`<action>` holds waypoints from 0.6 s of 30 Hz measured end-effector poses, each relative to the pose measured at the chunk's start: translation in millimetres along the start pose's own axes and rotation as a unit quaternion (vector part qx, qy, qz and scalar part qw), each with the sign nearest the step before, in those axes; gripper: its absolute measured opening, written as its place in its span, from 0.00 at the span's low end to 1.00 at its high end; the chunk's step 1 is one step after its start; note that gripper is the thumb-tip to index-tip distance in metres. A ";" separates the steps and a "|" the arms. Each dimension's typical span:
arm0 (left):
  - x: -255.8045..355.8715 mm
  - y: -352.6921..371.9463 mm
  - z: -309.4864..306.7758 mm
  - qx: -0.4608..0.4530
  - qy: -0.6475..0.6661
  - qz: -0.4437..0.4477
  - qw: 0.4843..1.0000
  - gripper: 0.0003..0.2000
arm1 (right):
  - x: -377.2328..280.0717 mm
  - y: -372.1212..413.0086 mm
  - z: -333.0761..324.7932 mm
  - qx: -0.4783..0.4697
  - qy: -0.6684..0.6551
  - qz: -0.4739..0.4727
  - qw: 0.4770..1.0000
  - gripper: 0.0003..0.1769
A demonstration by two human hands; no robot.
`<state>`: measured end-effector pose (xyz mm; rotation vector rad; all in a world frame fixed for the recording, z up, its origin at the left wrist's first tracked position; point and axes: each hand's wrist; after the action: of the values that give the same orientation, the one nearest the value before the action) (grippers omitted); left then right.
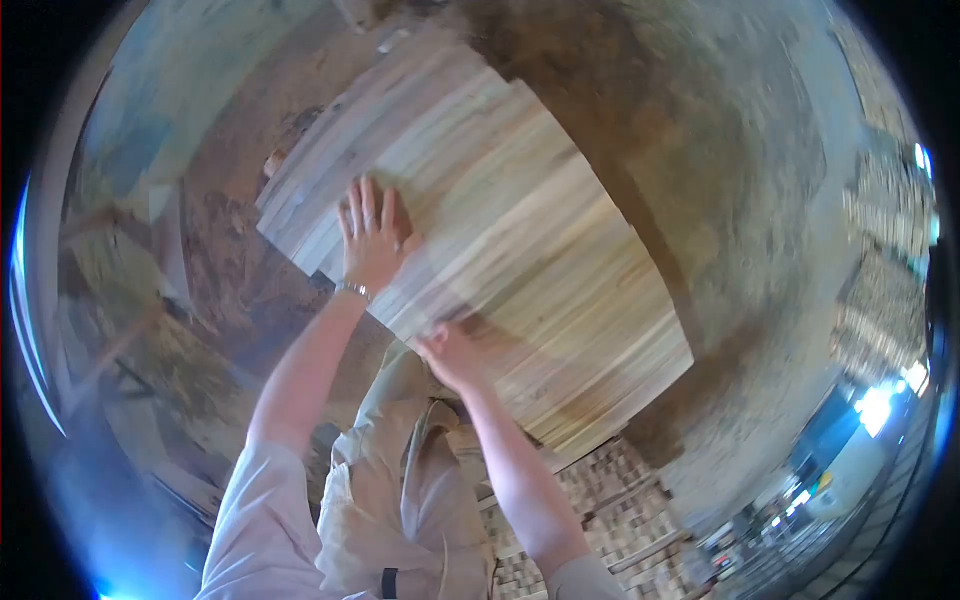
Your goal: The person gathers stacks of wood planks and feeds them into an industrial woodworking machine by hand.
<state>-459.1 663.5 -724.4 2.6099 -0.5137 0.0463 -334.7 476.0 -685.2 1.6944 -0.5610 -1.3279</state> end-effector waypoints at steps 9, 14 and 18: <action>17.1 157.3 33.3 -0.225 -0.074 0.077 0.968 0.44 | 180.5 207.9 147.1 0.041 -0.281 0.157 0.946 0.33; -38.5 221.4 56.9 -0.517 -0.044 0.230 0.823 0.24 | 291.8 331.0 255.3 0.277 -0.635 0.117 0.711 0.22; 17.7 285.5 -18.5 -0.455 -0.175 0.255 0.835 0.28 | 297.1 452.1 334.7 0.357 -0.735 0.109 0.566 0.20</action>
<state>-545.9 432.8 -578.0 1.4920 -1.0417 -0.4119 -475.4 -106.6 -472.0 0.4246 -2.4170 -2.2726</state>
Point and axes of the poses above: each hand's wrist, its own y-axis away from the middle knuckle, its own z-axis out of the palm, x = y × z, and after that the axes turned 14 degrees about -x, right-handed
